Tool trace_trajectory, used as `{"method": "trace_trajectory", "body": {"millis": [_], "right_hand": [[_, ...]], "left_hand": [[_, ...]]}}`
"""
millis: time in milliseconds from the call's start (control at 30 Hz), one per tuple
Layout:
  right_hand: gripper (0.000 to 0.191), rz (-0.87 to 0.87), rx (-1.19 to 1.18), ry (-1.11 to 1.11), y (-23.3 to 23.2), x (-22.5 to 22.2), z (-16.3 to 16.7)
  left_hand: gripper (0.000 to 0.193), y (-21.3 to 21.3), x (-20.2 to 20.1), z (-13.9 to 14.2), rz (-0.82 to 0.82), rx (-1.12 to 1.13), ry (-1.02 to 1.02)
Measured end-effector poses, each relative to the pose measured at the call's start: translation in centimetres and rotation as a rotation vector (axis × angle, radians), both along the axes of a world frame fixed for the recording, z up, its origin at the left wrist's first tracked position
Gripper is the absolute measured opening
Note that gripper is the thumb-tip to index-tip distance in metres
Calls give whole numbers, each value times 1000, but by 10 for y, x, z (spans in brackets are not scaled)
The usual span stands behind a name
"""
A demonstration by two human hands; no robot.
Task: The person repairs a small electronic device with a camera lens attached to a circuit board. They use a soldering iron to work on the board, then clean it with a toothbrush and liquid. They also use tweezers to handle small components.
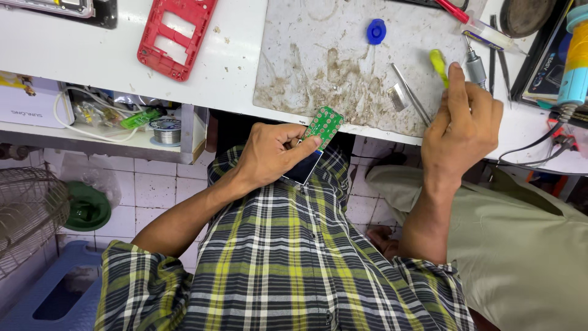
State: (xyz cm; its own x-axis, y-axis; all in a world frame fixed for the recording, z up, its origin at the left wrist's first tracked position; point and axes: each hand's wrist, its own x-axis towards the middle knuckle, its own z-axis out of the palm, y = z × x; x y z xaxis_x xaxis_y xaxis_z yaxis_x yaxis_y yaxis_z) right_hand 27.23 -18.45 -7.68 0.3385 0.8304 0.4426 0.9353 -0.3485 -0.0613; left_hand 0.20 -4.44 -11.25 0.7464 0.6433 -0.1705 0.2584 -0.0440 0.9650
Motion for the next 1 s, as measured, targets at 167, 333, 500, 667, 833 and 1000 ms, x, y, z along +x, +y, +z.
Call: {"method": "trace_trajectory", "body": {"millis": [167,333,500,667,833,1000], "right_hand": [[20,33,-14,85,-3,-14,7],[20,-6,-126,244,7,-25,13],[14,42,-152,200,18,-22,12],[6,105,93,416,23,-19,10],[21,272,356,1552,19,-24,5],[34,267,350,1397,4,-24,-3]], "left_hand": [[30,0,1,0,4,-10,-6],[29,2,2,-3,9,-8,-22],[34,2,2,-8,12,-30,-17],[35,6,3,-9,-6,-65,26],[31,8,5,-5,4,-96,19],[36,9,6,-2,2,-139,49]]}}
